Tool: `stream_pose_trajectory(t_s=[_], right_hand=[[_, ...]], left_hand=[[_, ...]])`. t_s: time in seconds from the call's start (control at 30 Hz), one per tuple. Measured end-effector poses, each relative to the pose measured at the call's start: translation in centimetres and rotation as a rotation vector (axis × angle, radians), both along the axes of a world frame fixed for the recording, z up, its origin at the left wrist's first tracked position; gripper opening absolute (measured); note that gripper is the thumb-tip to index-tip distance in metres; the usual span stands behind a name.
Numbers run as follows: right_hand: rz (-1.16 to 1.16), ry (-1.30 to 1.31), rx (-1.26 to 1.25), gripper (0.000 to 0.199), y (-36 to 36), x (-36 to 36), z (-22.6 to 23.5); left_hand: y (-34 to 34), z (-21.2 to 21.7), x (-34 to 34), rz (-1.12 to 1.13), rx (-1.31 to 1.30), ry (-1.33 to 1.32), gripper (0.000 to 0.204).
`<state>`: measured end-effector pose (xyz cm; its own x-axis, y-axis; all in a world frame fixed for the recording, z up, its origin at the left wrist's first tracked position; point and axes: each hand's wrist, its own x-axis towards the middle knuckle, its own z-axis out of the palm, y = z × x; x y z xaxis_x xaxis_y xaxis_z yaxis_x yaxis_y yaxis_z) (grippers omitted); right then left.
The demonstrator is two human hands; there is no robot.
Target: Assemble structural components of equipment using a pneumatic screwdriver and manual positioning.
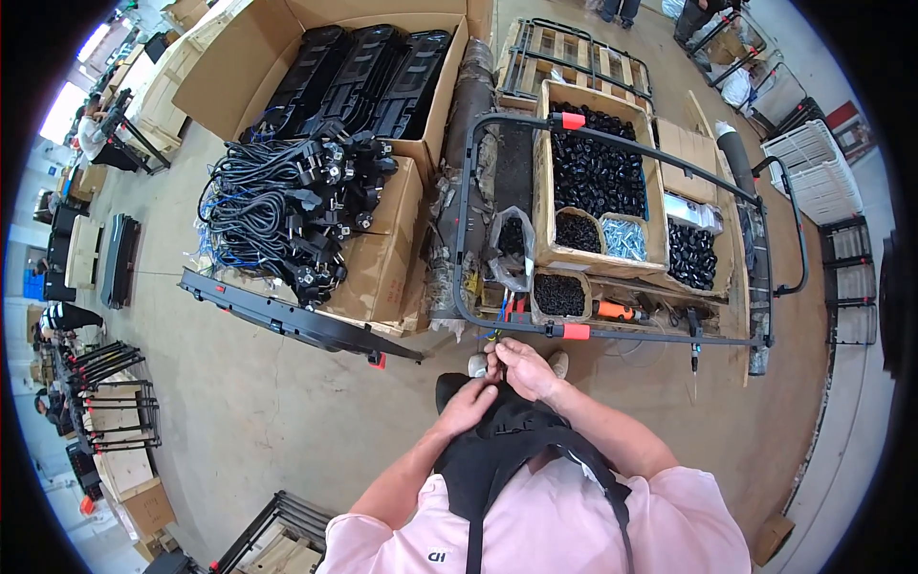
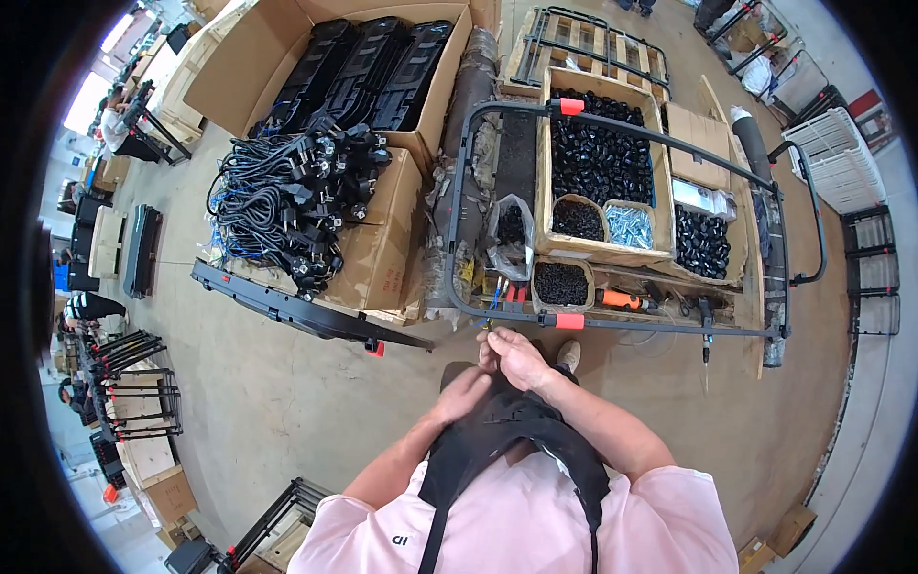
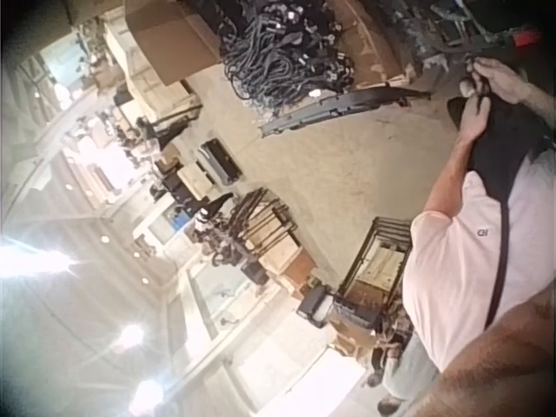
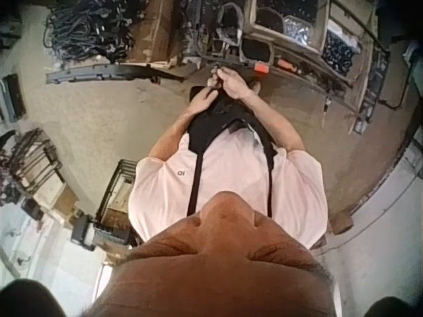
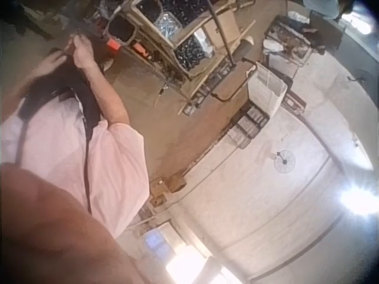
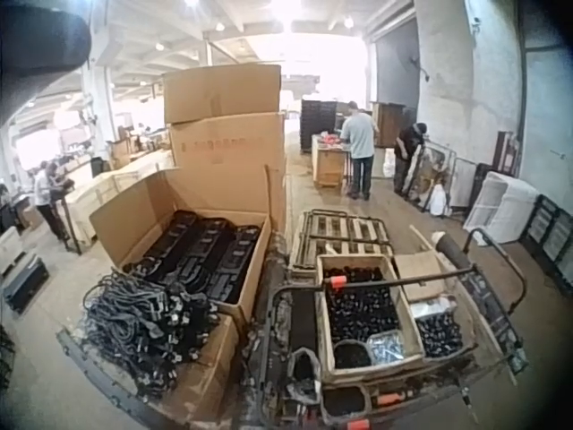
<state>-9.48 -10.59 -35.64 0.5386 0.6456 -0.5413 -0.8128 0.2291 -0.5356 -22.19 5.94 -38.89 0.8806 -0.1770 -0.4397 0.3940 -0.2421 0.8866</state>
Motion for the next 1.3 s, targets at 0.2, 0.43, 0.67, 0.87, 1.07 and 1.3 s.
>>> stream_pose_trajectory(t_s=[0.2,0.43,0.67,0.87,1.07,1.3], right_hand=[[-0.045,0.011,-0.096,0.026,0.2,0.1,0.4],[0.615,-0.924,-0.914,0.037,-1.7,6.2,10.8],[0.914,-0.712,-0.991,0.054,-0.7,14.6,5.6],[0.622,-0.578,-0.544,0.039,0.0,15.1,1.9],[0.527,-0.587,-0.566,0.031,-0.2,14.8,-1.8],[-0.137,-0.312,-0.517,0.028,0.5,16.5,-2.0]], left_hand=[[-1.8,0.5,1.5,-0.079,0.048,0.008,0.039],[-0.8,0.6,-0.4,0.116,-0.035,-0.049,0.039],[0.0,2.0,-1.0,0.252,-0.008,0.007,0.039],[1.2,5.1,0.0,0.216,-0.034,0.202,0.037],[0.1,6.8,0.4,0.231,-0.034,0.235,0.034],[-1.5,8.6,3.0,0.435,-0.090,0.319,0.027]])
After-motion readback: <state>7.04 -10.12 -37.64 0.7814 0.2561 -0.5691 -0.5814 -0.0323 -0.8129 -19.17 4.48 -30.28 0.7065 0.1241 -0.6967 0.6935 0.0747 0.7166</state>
